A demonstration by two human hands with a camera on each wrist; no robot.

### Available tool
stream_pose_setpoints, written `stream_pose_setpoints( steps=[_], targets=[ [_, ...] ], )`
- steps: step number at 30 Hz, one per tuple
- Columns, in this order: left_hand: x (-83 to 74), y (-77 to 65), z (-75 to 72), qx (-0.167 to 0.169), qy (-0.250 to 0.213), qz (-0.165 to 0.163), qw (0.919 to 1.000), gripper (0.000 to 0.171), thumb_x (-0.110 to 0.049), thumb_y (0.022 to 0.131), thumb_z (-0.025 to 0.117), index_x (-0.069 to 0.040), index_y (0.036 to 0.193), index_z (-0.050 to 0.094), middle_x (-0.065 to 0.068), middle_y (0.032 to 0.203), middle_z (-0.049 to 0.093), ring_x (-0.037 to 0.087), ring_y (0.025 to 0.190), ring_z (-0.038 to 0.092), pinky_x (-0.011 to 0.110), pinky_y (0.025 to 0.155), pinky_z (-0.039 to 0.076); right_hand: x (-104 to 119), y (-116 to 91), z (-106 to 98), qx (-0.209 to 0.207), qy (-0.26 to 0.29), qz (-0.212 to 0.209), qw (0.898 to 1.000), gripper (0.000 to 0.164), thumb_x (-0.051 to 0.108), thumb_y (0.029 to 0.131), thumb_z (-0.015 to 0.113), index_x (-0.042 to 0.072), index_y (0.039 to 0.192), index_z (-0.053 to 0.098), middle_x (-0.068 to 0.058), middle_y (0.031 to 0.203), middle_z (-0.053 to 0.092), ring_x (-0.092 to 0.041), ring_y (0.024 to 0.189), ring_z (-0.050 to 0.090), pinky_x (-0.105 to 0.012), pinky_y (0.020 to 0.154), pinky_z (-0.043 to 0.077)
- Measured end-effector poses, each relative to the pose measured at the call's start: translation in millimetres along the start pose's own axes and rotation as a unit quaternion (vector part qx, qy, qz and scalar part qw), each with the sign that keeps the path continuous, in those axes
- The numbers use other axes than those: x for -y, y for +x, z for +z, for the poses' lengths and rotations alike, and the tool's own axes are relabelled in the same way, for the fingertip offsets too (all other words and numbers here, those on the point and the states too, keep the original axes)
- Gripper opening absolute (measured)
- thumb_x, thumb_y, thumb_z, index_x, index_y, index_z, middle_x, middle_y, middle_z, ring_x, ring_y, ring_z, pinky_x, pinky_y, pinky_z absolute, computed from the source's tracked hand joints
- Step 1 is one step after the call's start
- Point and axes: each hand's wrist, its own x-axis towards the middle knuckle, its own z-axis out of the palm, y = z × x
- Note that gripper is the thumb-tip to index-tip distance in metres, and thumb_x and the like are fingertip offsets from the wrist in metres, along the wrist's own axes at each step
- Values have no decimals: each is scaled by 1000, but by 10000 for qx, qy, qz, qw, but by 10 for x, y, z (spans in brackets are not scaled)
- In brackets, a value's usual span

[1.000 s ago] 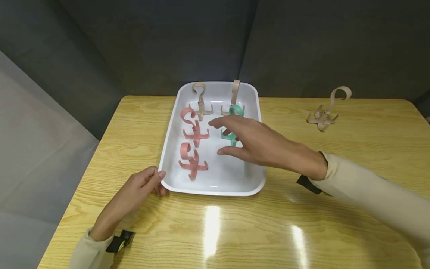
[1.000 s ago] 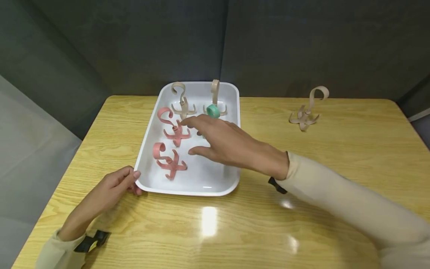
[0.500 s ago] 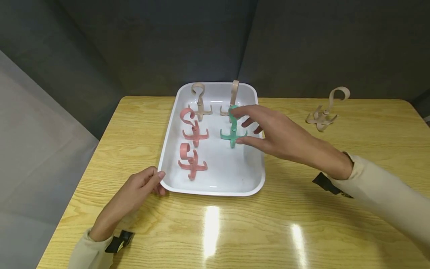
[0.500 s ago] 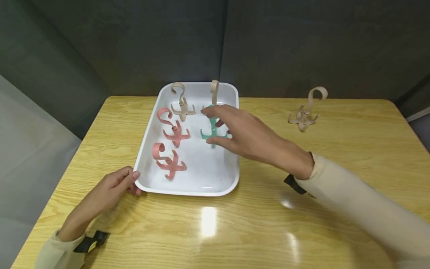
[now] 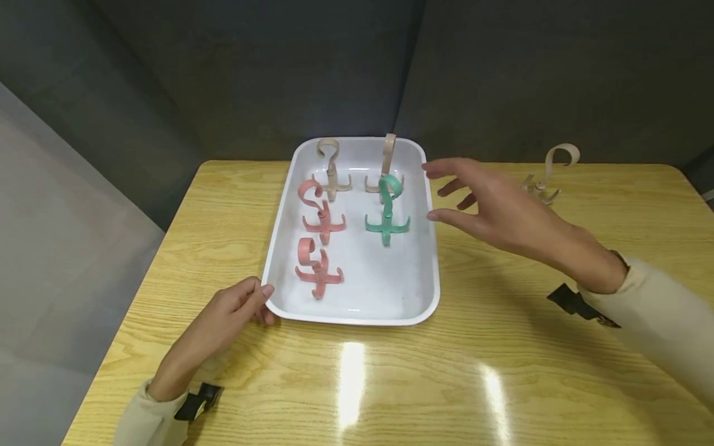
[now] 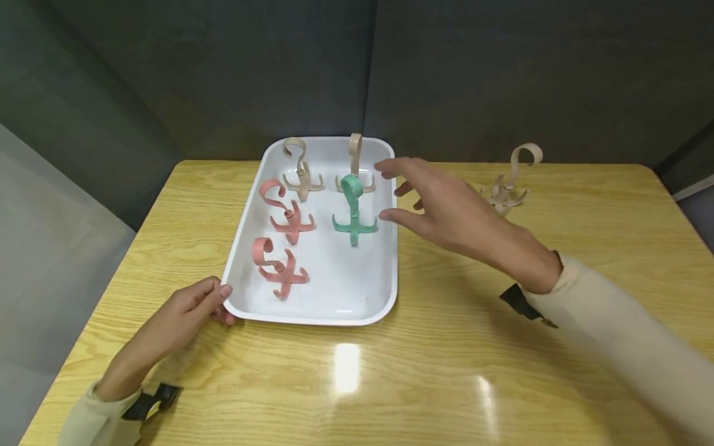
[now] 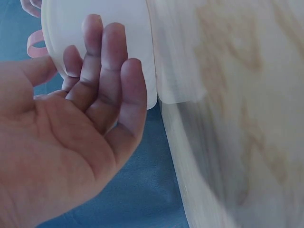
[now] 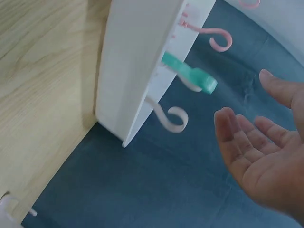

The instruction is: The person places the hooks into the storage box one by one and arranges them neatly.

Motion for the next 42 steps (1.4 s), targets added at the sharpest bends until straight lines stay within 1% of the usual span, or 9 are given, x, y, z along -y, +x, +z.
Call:
stream_pose_setpoints(
  steps=[5,9,13,18,24,31,35,41,42],
  targets=[
    [-3,7,-2,5,8,32,10000,38,-33,114,47,-5,89,52,6,83,69,23,85,70,37,83,58,-110,-31,-67,-71,-79,128,9999,61,6,89,84,3,143,55,-17,141,60,-38,108,69,-55,84,57],
    [-1,12,-2,11,18,73,10000,38,-33,114,46,-5,89,53,6,82,69,23,85,71,36,82,58,-193,-64,-116,-113,-253,277,9992,60,7,91,82,3,144,55,-14,143,60,-35,108,70,-51,84,57],
    [3,14,-4,8,57,71,10000,38,-33,114,46,-5,90,54,6,83,69,23,85,71,36,82,58,-253,-104,-157,-194,-472,336,9981,59,8,92,82,4,144,55,-9,143,61,-28,107,71,-35,82,57],
    [13,17,-3,10,35,71,10000,37,-33,114,46,-5,91,54,6,83,69,22,85,71,37,83,58,-342,-166,-208,-257,-513,442,9974,60,10,92,82,5,146,54,-11,144,60,-30,107,71,-14,76,50],
    [9,13,-3,-22,60,66,10000,37,-34,114,47,-5,91,55,5,82,69,22,84,70,36,81,58,-504,-265,-284,-329,-492,637,9962,62,9,93,81,4,148,52,-16,145,58,-37,106,71,-4,74,43],
    [8,18,-7,-29,134,34,9999,38,-34,114,47,-5,90,55,4,82,69,22,83,69,36,80,58,-693,-376,-334,-484,-677,729,9939,64,7,92,81,4,149,51,-18,145,58,-36,101,72,-4,69,45],
    [18,12,-3,-12,110,10,9999,38,-34,114,46,-5,90,55,5,82,69,23,84,69,36,81,57,-781,-429,-357,-359,-537,963,9933,64,10,95,79,4,151,48,-19,147,54,-38,102,70,-8,63,48],
    [21,6,3,-4,65,26,10000,38,-34,114,47,-5,91,55,5,82,69,24,84,69,36,81,57,-902,-535,-418,-245,-658,1136,9910,66,16,98,76,8,156,44,-17,151,50,-32,106,68,-5,71,45],
    [21,5,4,-3,55,24,10000,38,-34,114,47,-4,91,55,5,82,69,24,84,69,36,81,57,-923,-551,-427,-245,-735,1131,9906,66,17,99,75,9,156,44,-16,151,51,-27,106,68,-5,71,44]
  ],
)
